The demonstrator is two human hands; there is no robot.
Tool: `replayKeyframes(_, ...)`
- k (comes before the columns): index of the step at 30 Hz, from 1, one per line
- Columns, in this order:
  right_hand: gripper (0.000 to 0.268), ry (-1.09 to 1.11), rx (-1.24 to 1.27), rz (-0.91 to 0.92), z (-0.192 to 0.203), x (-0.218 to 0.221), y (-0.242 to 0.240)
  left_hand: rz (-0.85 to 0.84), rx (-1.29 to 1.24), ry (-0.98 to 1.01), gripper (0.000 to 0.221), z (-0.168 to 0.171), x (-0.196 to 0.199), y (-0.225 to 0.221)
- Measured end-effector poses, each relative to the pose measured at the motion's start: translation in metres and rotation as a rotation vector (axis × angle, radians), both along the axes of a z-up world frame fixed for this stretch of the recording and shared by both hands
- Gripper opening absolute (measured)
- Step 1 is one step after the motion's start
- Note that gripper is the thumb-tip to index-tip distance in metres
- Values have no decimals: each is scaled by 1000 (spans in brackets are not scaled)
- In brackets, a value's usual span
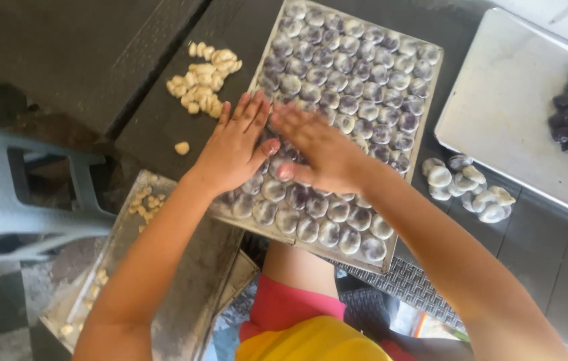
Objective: Filling small pieces of dough with purple filling and rolling them into balls on a production table.
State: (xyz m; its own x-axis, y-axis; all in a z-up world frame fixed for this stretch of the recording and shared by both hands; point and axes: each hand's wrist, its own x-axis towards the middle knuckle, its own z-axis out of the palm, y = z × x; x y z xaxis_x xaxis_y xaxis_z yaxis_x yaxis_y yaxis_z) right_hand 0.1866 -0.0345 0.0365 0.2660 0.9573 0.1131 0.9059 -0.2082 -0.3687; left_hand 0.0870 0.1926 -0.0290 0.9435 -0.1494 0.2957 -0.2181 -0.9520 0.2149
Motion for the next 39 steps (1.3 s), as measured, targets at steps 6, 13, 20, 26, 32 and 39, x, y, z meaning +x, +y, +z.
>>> replayKeyframes(6,100,-237,-215,-156,-29,21,-24,49,205,265,104,16,28,-8)
replayKeyframes(13,93,-224,-280,-368,-23,52,-33,-27,178,-44,82,-27,90,-9)
replayKeyframes(20,91,-21,-274,-564,16,111,-54,-16,155,300,88,68,111,-50)
replayKeyframes(26,91,144,-300,-600,19,134,-85,-36,197,545,97,57,126,-55)
replayKeyframes(32,90,96,-360,-673,26,106,-126,-16,168,469,104,31,125,-58)
replayKeyframes(39,96,90,-396,-710,44,131,-122,-13,174,445,106,37,126,-60)
